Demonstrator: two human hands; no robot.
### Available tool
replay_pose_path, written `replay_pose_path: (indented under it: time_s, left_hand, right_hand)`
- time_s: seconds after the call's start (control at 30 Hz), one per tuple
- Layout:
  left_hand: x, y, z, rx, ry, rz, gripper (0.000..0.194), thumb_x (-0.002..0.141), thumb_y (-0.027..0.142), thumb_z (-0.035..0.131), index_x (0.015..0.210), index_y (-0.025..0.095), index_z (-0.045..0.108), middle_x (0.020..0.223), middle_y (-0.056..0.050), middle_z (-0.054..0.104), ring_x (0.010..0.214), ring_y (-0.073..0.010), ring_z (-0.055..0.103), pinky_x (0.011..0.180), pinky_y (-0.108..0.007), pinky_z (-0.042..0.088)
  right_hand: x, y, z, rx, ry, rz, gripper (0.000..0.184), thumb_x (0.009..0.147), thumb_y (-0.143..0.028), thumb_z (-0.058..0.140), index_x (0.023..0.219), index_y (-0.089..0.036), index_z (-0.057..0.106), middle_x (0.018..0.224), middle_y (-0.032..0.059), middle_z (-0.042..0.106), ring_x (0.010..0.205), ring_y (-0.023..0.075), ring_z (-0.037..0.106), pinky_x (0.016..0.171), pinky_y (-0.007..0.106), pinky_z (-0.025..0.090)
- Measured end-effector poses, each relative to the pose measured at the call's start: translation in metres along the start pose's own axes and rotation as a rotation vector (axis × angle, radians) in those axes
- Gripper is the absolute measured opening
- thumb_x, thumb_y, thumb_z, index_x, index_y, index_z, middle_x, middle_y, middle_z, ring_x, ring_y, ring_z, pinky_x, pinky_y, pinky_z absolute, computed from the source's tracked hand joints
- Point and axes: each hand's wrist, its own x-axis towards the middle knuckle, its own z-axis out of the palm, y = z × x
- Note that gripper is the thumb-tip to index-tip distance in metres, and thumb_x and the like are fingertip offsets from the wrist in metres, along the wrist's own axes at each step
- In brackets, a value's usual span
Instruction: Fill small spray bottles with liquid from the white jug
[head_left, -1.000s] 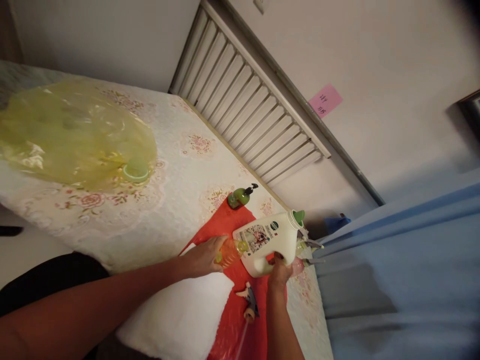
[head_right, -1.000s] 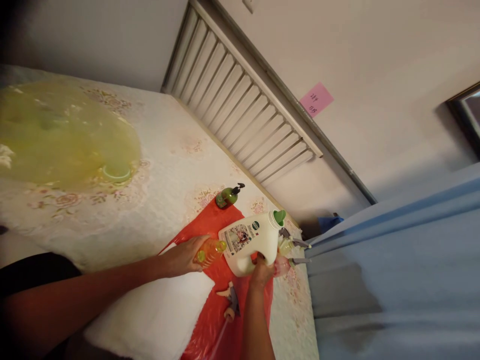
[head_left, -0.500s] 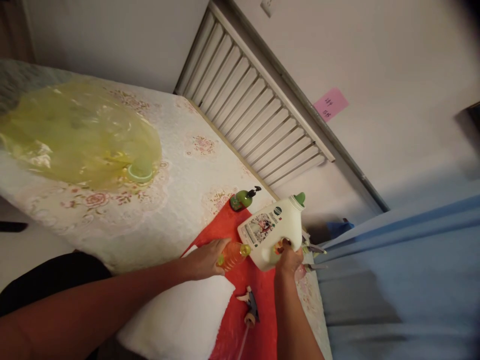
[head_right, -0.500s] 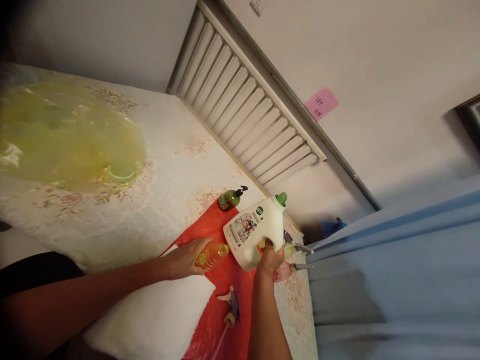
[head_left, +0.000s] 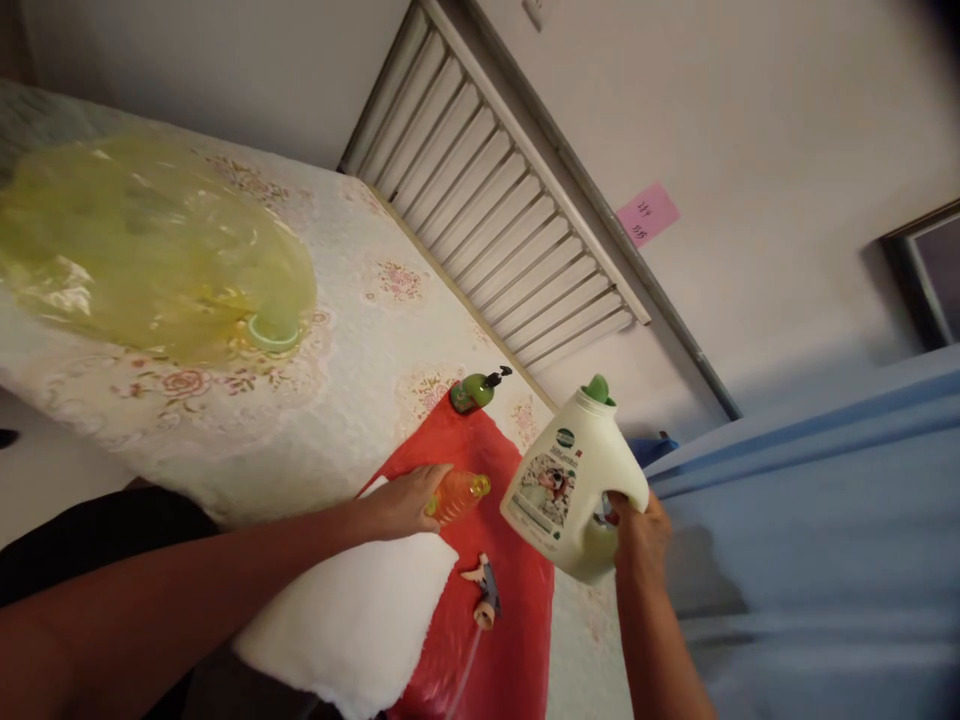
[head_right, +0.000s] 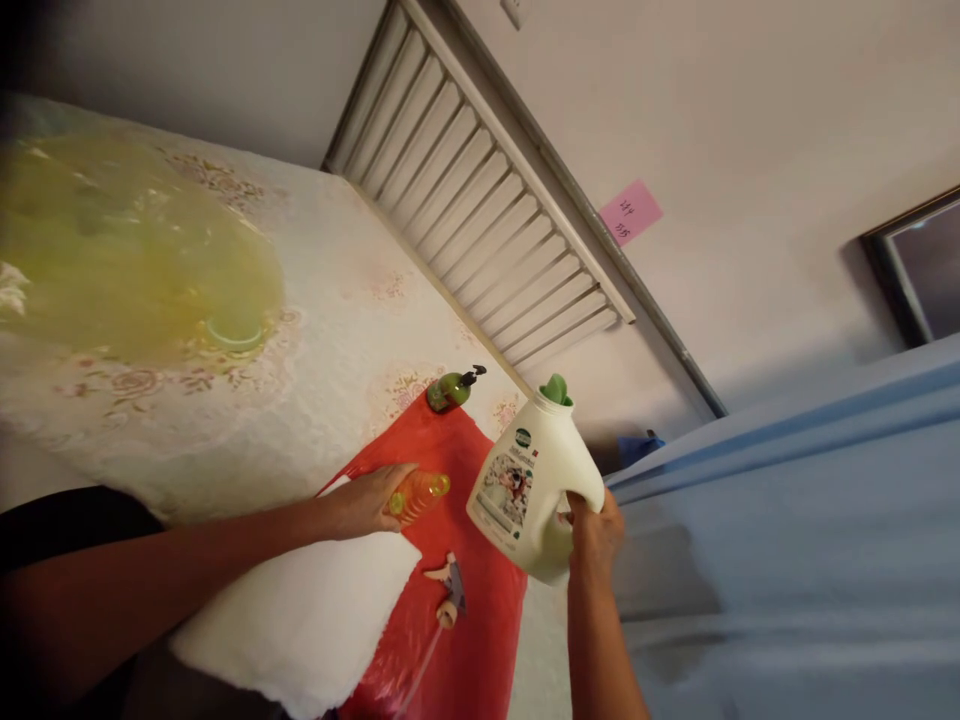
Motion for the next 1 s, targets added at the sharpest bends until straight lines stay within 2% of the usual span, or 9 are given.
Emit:
replay_pose_path:
  time_s: [0.1,0.2,0.4,0.63,0.77,1.0]
  left_hand:
    - [-0.001,0.001,-0.001,-0.018,0.002,0.005,0.081,0.067,0.028,0.074,0.140,0.022,0.039,0.134,-0.014,0.056,0.126,-0.0345,0.051,0.102,-0.044,0.044]
    - [-0.001,0.002,-0.002,-0.028,0.012,0.012,0.080,0.067,0.028,0.073,0.140,0.023,0.040,0.136,-0.013,0.054,0.128,-0.0343,0.050,0.103,-0.044,0.043]
    - [-0.001,0.004,-0.004,-0.009,-0.005,-0.013,0.083,0.067,0.030,0.073,0.141,0.018,0.038,0.139,-0.015,0.053,0.130,-0.0345,0.049,0.103,-0.041,0.043]
    - [-0.001,0.004,-0.003,0.002,-0.004,-0.012,0.081,0.067,0.032,0.074,0.140,0.022,0.040,0.140,-0.015,0.053,0.131,-0.0355,0.048,0.103,-0.043,0.043]
    - [-0.001,0.007,-0.005,-0.003,-0.009,-0.028,0.081,0.066,0.029,0.074,0.139,0.021,0.041,0.138,-0.015,0.054,0.128,-0.0359,0.051,0.103,-0.043,0.044]
    - [-0.002,0.012,-0.009,-0.032,-0.004,-0.015,0.078,0.065,0.029,0.073,0.137,0.021,0.044,0.134,-0.013,0.057,0.127,-0.0369,0.051,0.101,-0.042,0.044]
  right_hand:
    - [-0.015,-0.005,-0.025,-0.161,-0.092,0.003,0.032,0.062,-0.044,0.068,0.077,-0.017,0.067,0.055,-0.0027,0.056,0.051,0.0147,0.047,0.048,0.026,0.036]
    - [-0.026,-0.006,-0.045,-0.273,-0.201,-0.051,0.038,0.062,-0.050,0.067,0.080,-0.017,0.070,0.059,-0.0002,0.060,0.057,0.0181,0.052,0.052,0.027,0.039]
    - [-0.040,-0.008,-0.068,-0.414,-0.362,-0.111,0.033,0.063,-0.048,0.061,0.074,-0.018,0.070,0.064,0.0022,0.065,0.066,0.0223,0.058,0.057,0.028,0.043]
    - [-0.048,-0.007,-0.076,-0.582,-0.499,-0.135,0.021,0.066,-0.037,0.053,0.073,-0.021,0.066,0.063,-0.0001,0.067,0.064,0.0204,0.061,0.058,0.025,0.044]
    - [-0.047,-0.006,-0.077,-0.657,-0.560,-0.196,0.022,0.070,-0.034,0.051,0.080,-0.022,0.067,0.068,0.0001,0.070,0.067,0.0213,0.065,0.060,0.025,0.044]
    - [-0.044,-0.012,-0.076,-0.666,-0.606,-0.175,0.022,0.073,-0.034,0.051,0.083,-0.023,0.068,0.069,-0.0004,0.071,0.067,0.0211,0.066,0.060,0.025,0.043]
